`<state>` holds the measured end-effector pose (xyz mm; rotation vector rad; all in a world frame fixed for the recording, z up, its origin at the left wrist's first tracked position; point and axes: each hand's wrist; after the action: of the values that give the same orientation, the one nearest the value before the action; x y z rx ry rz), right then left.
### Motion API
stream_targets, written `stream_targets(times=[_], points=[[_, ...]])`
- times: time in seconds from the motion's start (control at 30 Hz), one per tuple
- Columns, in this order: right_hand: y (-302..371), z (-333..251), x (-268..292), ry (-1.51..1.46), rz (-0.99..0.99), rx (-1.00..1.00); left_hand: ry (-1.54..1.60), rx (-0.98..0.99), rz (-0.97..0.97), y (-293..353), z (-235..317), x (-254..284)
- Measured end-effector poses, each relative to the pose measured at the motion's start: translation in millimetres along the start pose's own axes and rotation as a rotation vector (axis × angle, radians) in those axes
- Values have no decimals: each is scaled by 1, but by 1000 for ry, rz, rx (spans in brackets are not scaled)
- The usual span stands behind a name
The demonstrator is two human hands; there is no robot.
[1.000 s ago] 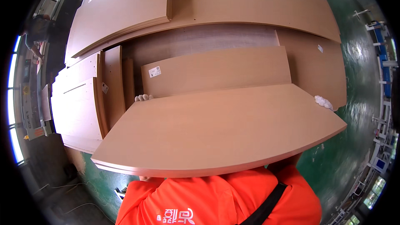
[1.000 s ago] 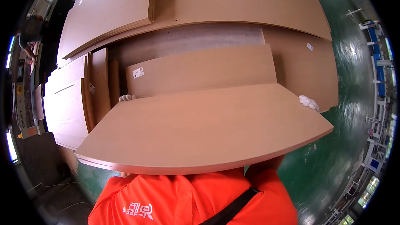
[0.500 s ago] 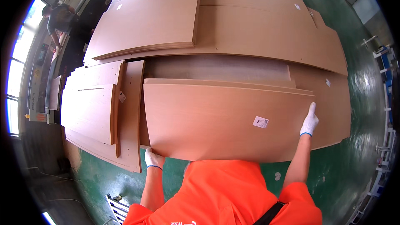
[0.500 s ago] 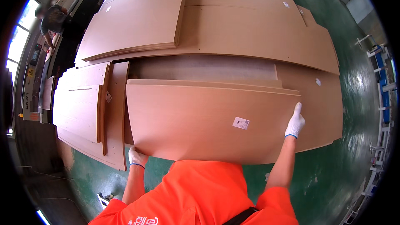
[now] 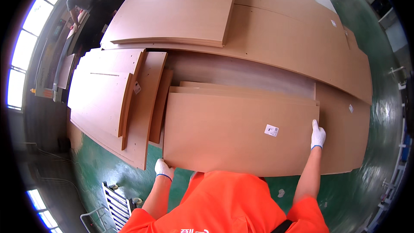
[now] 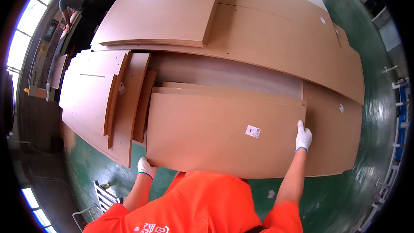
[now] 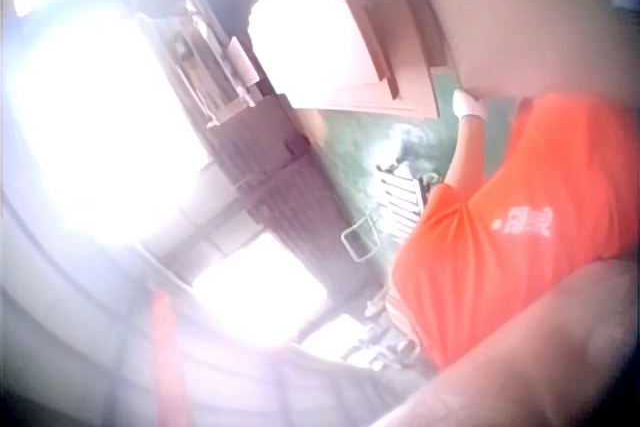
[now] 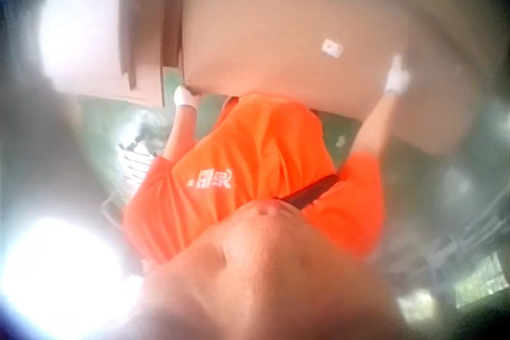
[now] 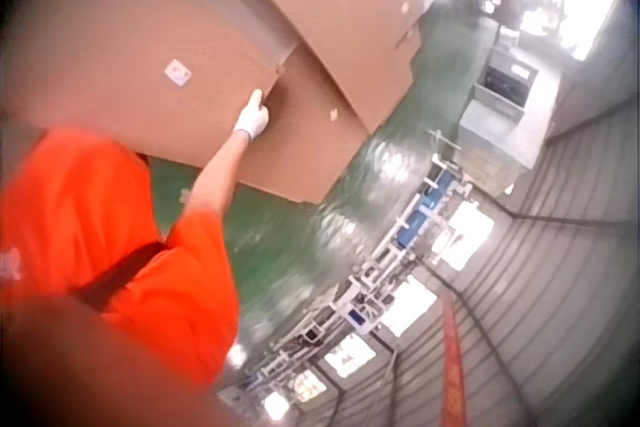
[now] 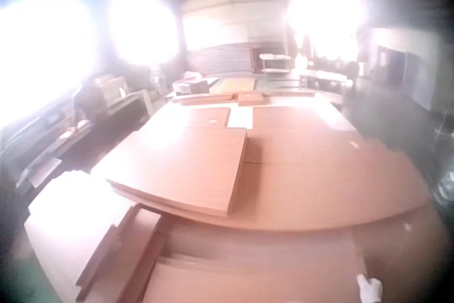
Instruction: The person moves several wood panels from a large stack on one table to another table, handling them one at a time and placing them on a smaller stack.
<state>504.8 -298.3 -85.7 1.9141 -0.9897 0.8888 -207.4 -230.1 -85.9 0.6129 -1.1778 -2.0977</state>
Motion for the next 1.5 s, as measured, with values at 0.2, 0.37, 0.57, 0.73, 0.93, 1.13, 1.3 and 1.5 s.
stream_targets(times=[0.2, 0.37, 0.57, 0.73, 0.93, 1.13, 1.3, 1.5], points=[[-31, 68, 39, 14, 142, -72, 96, 191, -128, 93, -49, -49], [-52, 117, 78, -104, 119, -181, -426, -39, -493, 77, -112, -10], [-36, 78, 54, -125, 98, -115, -80, -4, -214, 86, -86, -28], [-27, 74, 45, -222, 64, -61, -252, 77, -206, 68, -49, -36], [-10, 76, 31, -123, 154, 51, 103, -6, -287, 23, -29, -34], [9, 80, 40, -212, -83, 39, -16, -130, -400, 66, -24, -39], [27, 87, 35, -633, -360, 4, -155, -289, -492, 108, 17, -57], [66, 57, 24, -735, -369, -70, -80, -370, -598, 149, 62, -70]])
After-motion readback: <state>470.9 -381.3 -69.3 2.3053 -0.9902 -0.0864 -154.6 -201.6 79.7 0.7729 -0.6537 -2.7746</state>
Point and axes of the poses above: each hand's wrist, its own y-axis away from the middle knuckle, its own x-axis out of the back of the hand, z = x × y, and after that the axes turned 5 degrees about -z, right-handed
